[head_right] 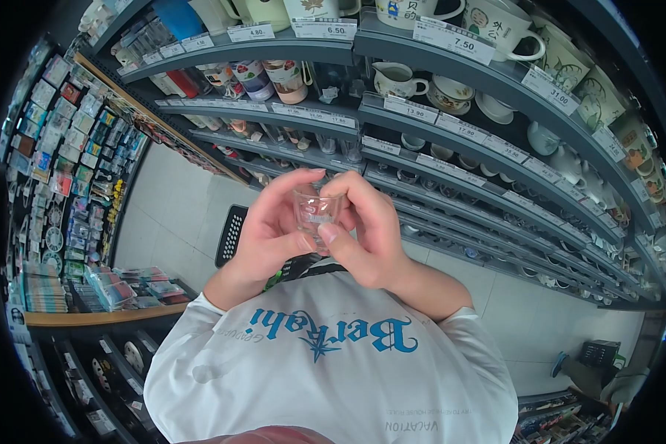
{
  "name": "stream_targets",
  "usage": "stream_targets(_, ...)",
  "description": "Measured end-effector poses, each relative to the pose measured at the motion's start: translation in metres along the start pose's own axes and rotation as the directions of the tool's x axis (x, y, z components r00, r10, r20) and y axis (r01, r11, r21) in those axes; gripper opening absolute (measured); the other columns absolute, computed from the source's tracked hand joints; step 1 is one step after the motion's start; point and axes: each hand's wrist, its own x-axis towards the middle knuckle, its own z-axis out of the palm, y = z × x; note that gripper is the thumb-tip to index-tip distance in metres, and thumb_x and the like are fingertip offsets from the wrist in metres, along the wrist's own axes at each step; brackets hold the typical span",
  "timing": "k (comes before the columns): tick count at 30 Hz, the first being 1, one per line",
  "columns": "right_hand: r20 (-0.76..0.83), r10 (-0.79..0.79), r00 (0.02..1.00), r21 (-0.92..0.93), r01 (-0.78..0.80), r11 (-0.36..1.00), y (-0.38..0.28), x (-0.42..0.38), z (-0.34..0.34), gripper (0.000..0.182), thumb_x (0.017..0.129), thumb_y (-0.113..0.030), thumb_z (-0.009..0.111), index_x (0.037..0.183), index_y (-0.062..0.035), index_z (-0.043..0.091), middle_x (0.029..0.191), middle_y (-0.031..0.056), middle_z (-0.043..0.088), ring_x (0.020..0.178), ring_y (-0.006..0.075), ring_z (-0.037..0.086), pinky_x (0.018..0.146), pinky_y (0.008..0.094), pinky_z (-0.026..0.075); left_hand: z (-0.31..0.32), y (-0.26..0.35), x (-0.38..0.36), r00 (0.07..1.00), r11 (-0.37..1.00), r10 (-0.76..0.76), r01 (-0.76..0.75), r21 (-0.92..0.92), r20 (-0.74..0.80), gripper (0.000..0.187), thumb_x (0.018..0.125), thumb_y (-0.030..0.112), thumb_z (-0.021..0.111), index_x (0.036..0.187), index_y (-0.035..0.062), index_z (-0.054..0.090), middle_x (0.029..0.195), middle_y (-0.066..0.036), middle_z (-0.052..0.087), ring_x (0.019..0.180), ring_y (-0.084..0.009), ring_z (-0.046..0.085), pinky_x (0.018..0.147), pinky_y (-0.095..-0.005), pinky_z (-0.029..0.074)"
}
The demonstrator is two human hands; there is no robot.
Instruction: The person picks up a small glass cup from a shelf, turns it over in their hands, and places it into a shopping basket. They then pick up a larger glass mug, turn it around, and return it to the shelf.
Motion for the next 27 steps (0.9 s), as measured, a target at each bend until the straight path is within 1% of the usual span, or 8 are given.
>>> stream_targets(7,0.054,-0.034,0.998,-0.087,0.039,0.995,0.005,0.001,-0.009,0.023,0.077,-0.015,0.061,0.091,-0.0033,0.048,0.077,-0.0001,0.046,0.063,0.0069,0.035,0.054,0.0236,0.027,0.002,-0.001,0.001,1.0,0.999,0.015,-0.014,0.035,-0.02,0.066,0.08,-0.009,0.067,0.139,0.0028,0.04,0.106,-0.006,0.051,0.101,-0.0159,0.059,0.084,-0.0301,0.055)
stream_targets(10,0.055,-0.041,0.998,-0.125,0.047,0.991,0.004,0.002,-0.01,0.022,0.075,-0.014,0.061,0.089,-0.0041,0.047,0.077,0.0003,0.045,0.063,0.0078,0.036,0.054,0.0239,0.028,0.003,-0.003,0.002,0.999,0.995,0.029,-0.027,0.096,-0.019,0.065,0.079,-0.009,0.069,0.137,0.0024,0.043,0.106,-0.005,0.051,0.099,-0.0127,0.058,0.085,-0.0277,0.052)
stream_targets(12,0.061,-0.067,0.996,-0.149,0.076,0.986,0.006,0.003,-0.011,0.023,0.073,-0.014,0.061,0.088,-0.0046,0.046,0.077,0.001,0.045,0.063,0.0093,0.037,0.055,0.0246,0.029,0.008,-0.003,0.004,0.995,0.988,0.067,-0.055,0.146,-0.076,0.066,0.077,-0.008,0.071,0.136,0.0025,0.045,0.105,-0.003,0.051,0.096,-0.0101,0.057,0.085,-0.0264,0.049)
stream_targets(16,0.07,-0.075,0.995,-0.167,0.086,0.982,0.005,0.005,-0.012,0.024,0.072,-0.015,0.061,0.087,-0.0047,0.046,0.076,0.0015,0.045,0.063,0.0106,0.038,0.055,0.0252,0.03,0.003,-0.003,0.003,0.997,0.976,0.041,-0.025,0.218,-0.07,0.067,0.075,-0.005,0.074,0.136,0.003,0.047,0.105,-0.004,0.051,0.094,-0.0095,0.057,0.084,-0.0267,0.05)
stream_targets(19,0.062,-0.08,0.995,-0.157,0.089,0.984,0.003,0.007,-0.011,0.024,0.072,-0.015,0.062,0.086,-0.0045,0.046,0.075,0.0021,0.045,0.063,0.0113,0.038,0.055,0.0254,0.031,0.003,-0.003,0.005,0.991,0.938,0.128,-0.109,0.329,-0.039,0.068,0.073,-0.002,0.077,0.135,0.0048,0.049,0.104,-0.004,0.052,0.092,-0.0103,0.058,0.079,-0.0265,0.051)
stream_targets(21,0.077,-0.104,0.992,-0.176,0.116,0.978,0.005,0.008,-0.013,0.024,0.072,-0.016,0.062,0.085,-0.0041,0.046,0.075,0.003,0.045,0.063,0.012,0.039,0.055,0.0257,0.031,0.002,-0.002,0.006,0.98,0.854,0.201,-0.169,0.493,-0.012,0.067,0.072,0.002,0.079,0.133,0.006,0.052,0.098,-0.005,0.054,0.084,-0.0106,0.058,0.069,-0.0257,0.051)
stream_targets(24,0.089,-0.124,0.988,-0.217,0.14,0.966,0.004,0.009,-0.014,0.023,0.072,-0.016,0.062,0.083,-0.0036,0.046,0.074,0.0035,0.045,0.063,0.0128,0.04,0.054,0.0263,0.032,-0.001,-0.003,0.004,0.973,0.771,0.229,-0.173,0.612,-0.013,0.066,0.07,0.006,0.081,0.131,0.0068,0.055,0.09,-0.004,0.055,0.076,-0.0106,0.055,0.061,-0.0246,0.049)
stream_targets(27,0.082,-0.11,0.991,-0.253,0.127,0.959,0.003,0.01,-0.013,0.023,0.072,-0.016,0.062,0.083,-0.0033,0.046,0.074,0.0038,0.044,0.063,0.0133,0.04,0.054,0.0267,0.032,-0.003,-0.006,0.005,0.959,0.704,0.282,-0.214,0.678,0.01,0.065,0.07,0.007,0.081,0.13,0.0068,0.056,0.087,-0.004,0.055,0.073,-0.0104,0.053,0.059,-0.0242,0.048)
